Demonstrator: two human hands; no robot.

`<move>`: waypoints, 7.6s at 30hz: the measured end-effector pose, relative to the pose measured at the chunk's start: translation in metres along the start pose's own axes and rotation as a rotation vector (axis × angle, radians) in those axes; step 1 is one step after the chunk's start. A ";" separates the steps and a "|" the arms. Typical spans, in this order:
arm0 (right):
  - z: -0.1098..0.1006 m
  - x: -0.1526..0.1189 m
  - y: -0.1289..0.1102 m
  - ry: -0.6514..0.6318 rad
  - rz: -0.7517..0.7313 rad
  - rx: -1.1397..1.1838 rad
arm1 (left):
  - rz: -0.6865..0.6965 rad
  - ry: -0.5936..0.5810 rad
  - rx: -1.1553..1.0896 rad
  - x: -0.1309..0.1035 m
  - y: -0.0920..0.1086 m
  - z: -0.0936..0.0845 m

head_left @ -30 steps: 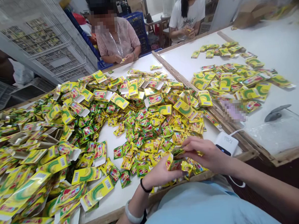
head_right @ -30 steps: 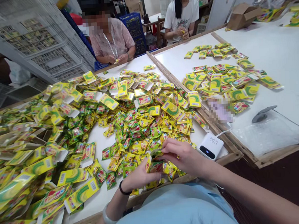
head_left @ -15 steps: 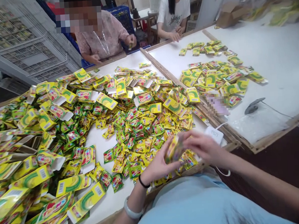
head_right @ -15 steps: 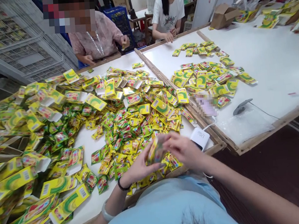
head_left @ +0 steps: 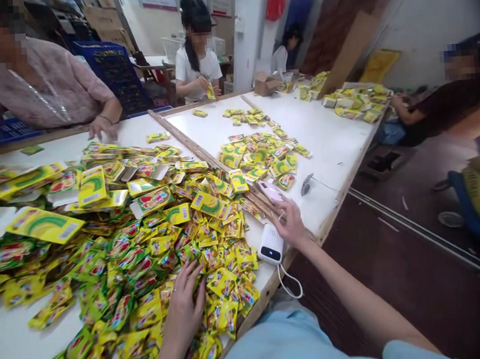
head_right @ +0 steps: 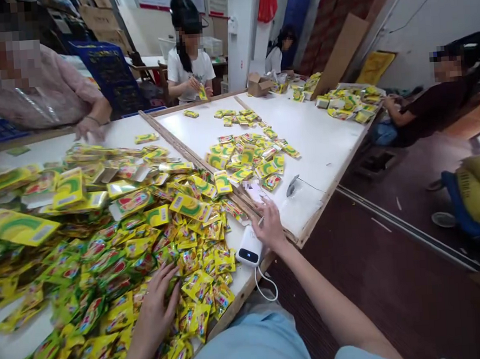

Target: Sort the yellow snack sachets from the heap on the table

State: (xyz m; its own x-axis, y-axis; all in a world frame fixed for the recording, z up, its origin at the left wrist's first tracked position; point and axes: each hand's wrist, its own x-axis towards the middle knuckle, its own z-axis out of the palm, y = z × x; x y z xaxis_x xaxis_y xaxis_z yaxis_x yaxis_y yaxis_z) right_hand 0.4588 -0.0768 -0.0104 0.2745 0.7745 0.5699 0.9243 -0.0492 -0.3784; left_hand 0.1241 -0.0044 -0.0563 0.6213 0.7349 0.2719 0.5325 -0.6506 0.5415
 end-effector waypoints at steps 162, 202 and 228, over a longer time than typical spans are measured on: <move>0.041 -0.022 -0.127 -0.436 -0.250 0.132 | -0.277 0.231 -0.046 -0.034 0.022 -0.044; 0.076 -0.015 -0.167 -0.657 0.438 1.191 | -0.878 0.433 -1.200 0.005 0.068 -0.041; 0.082 -0.018 -0.161 -0.746 0.141 0.929 | -0.916 0.338 -1.027 0.017 0.064 -0.026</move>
State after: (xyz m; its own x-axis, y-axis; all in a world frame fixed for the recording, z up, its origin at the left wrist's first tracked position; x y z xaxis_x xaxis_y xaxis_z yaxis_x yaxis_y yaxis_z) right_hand 0.2838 -0.0314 -0.0194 -0.1468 0.9886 0.0338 0.2699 0.0729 -0.9601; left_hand 0.1538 -0.0282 0.0040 0.0454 0.9195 -0.3906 -0.0734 0.3930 0.9166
